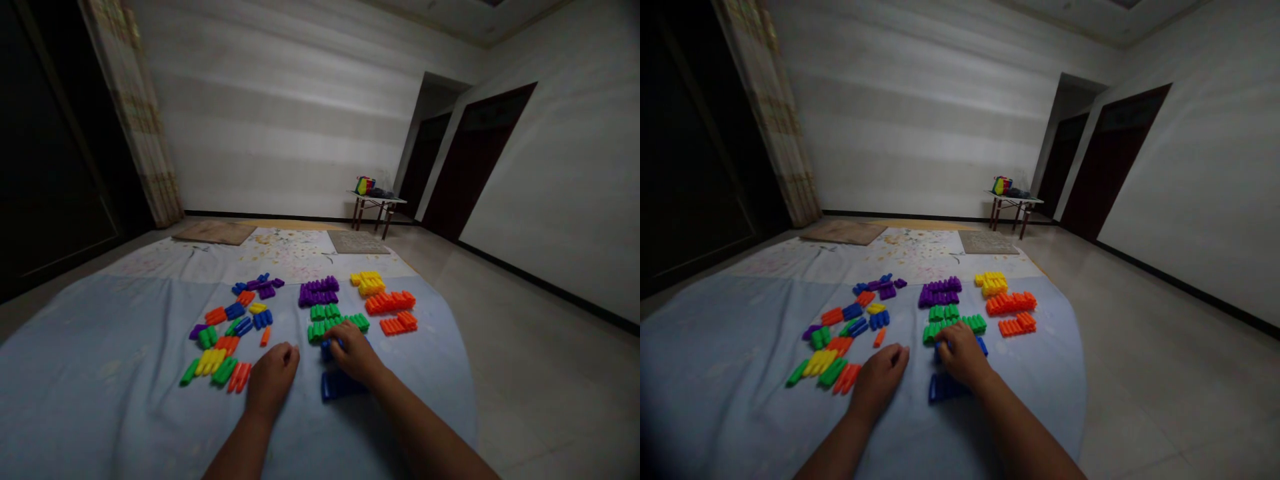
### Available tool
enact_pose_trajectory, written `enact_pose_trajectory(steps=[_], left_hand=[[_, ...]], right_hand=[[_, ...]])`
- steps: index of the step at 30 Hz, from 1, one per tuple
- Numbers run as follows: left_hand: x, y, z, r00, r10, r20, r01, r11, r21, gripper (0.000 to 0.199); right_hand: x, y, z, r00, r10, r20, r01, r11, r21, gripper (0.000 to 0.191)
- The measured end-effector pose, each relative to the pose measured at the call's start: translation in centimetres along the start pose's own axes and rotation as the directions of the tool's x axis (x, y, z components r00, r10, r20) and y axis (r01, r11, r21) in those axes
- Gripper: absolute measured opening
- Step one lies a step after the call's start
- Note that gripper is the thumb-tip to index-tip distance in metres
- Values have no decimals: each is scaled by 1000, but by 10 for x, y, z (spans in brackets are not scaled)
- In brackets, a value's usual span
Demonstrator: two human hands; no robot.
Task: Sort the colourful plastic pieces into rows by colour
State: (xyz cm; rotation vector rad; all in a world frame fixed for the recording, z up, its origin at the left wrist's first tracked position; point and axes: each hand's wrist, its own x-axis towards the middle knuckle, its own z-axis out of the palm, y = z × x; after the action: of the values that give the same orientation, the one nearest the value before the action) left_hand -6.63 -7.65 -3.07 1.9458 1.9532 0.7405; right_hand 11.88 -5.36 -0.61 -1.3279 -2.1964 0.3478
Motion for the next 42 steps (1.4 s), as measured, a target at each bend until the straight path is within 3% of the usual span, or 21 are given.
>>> enact_pose_trajectory(steps=[8,15,22,27,31,34,38,40,42], left_hand=[[-4,0,2,999,12,-36,-11,1000,27,34],[-5,-1,4,998,32,-60,-30,999,27,34],[-13,5,0,994,80,-79,-76,996,52,32],[-22,15,-6,984,147,-100,-147,989,7,30],[-15,14,-24,975,133,-176,-137,990,-13,28],[-1,-4,-48,959,51,-279,-27,996,89,28],[11,-53,-74,926,-95,-364,179,962,205,38],[12,-82,-78,929,-147,-339,246,931,271,43],[12,-106,-76,949,-148,-278,233,923,306,47]], right_hand=[[4,-1,8,999,-13,43,12,999,31,23],[-14,13,-7,982,-4,-191,36,986,162,21],[-35,58,-10,861,223,-457,-114,960,255,24],[-34,84,-13,741,424,-521,-214,884,416,29],[-33,88,-14,706,485,-516,-224,844,488,30],[-33,86,-14,697,506,-508,-234,830,506,30],[-31,83,-13,708,495,-503,-215,831,513,29],[-30,83,-12,714,486,-504,-205,834,513,29],[-29,83,-11,717,482,-503,-208,837,506,29]])
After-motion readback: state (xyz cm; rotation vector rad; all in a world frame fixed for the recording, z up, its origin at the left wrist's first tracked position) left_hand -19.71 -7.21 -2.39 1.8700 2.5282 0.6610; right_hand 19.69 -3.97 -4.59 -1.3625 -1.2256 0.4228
